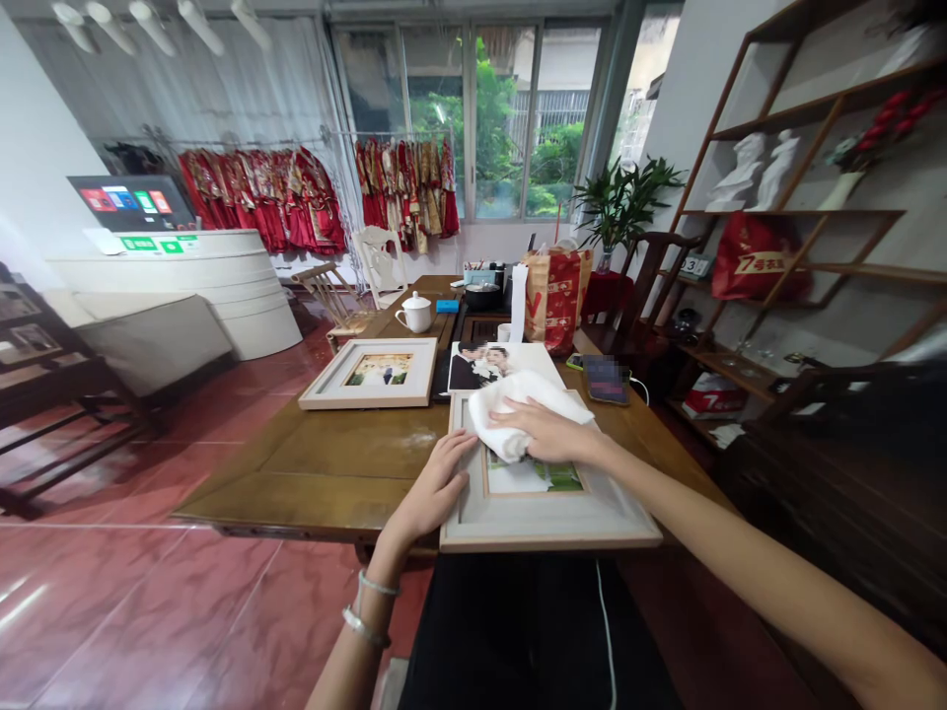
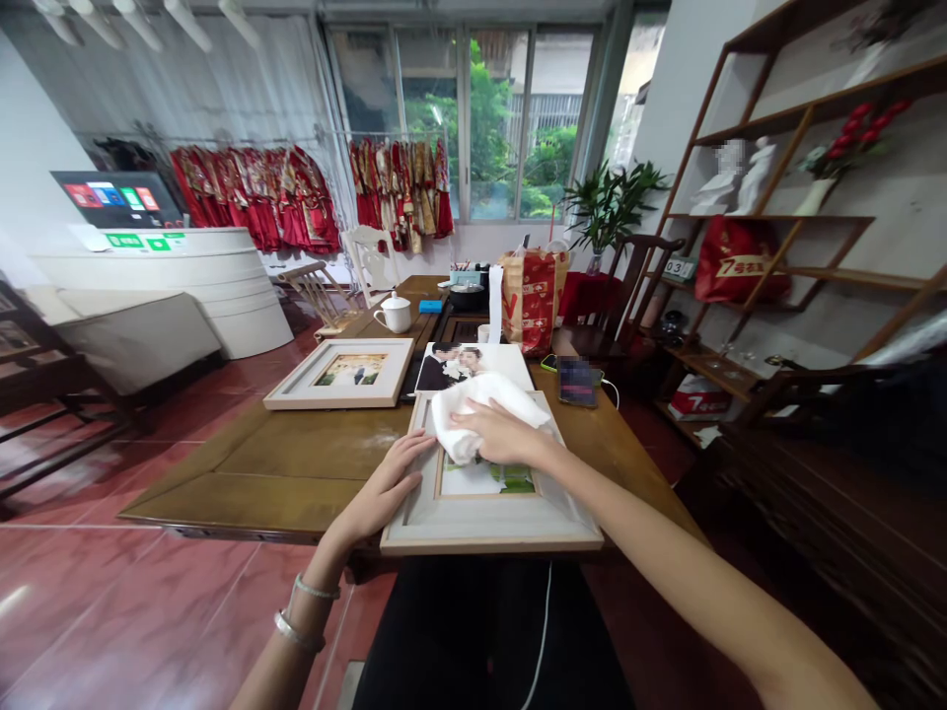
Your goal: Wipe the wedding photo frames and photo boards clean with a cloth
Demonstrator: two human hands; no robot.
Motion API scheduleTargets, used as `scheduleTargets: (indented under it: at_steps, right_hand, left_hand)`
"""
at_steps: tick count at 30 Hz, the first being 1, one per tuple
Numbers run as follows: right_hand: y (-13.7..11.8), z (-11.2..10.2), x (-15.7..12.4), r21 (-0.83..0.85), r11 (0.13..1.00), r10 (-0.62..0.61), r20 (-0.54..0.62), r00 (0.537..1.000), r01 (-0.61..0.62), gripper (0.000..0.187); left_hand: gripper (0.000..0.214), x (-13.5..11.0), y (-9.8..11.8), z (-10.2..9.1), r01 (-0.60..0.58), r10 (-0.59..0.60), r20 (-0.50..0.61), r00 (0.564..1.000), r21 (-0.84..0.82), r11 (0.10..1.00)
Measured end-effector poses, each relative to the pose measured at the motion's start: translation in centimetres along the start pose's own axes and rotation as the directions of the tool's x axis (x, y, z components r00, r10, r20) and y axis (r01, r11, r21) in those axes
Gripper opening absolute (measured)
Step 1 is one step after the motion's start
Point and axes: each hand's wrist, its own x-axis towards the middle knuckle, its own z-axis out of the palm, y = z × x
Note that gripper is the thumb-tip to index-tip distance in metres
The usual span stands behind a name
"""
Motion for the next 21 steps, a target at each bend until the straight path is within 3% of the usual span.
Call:
scheduleTargets:
  at_steps: [6,9,15,18,21]
  right_hand:
    - [2.8,-1.8,-7.6,0.012,0.998,0.055,0.142,0.988,-0.057,0.081]
    - [4.1,-2.3,-8.9,-0.012,0.989,0.147,0.071,0.986,-0.147,0.077]
    - [3.9,-0.8,-4.9,-0.086,0.912,0.382,-0.176,0.907,-0.401,0.077]
    - [2.0,0.4,-2.5,-0.083,0.914,0.379,-0.18,0.908,-0.398,0.077]
    - [-0.7,1.1,-1.6,-0.072,0.954,0.284,-0.104,0.953,-0.292,0.08]
  left_hand:
    - [0.05,0.0,0.0,0.0,-0.005,0.005,-0.007,1.0,-0.004,1.0]
    - [0.05,0.0,-0.1,0.0,-0.006,0.006,-0.008,1.0,0.002,1.0]
    - [0.05,0.0,0.1,0.0,0.006,-0.006,-0.005,1.0,0.006,1.0]
    - [0.05,0.0,0.2,0.0,0.013,-0.013,0.001,1.0,0.014,1.0]
    - [0.046,0.0,0.2,0.1,0.022,-0.021,-0.016,1.0,0.011,1.0]
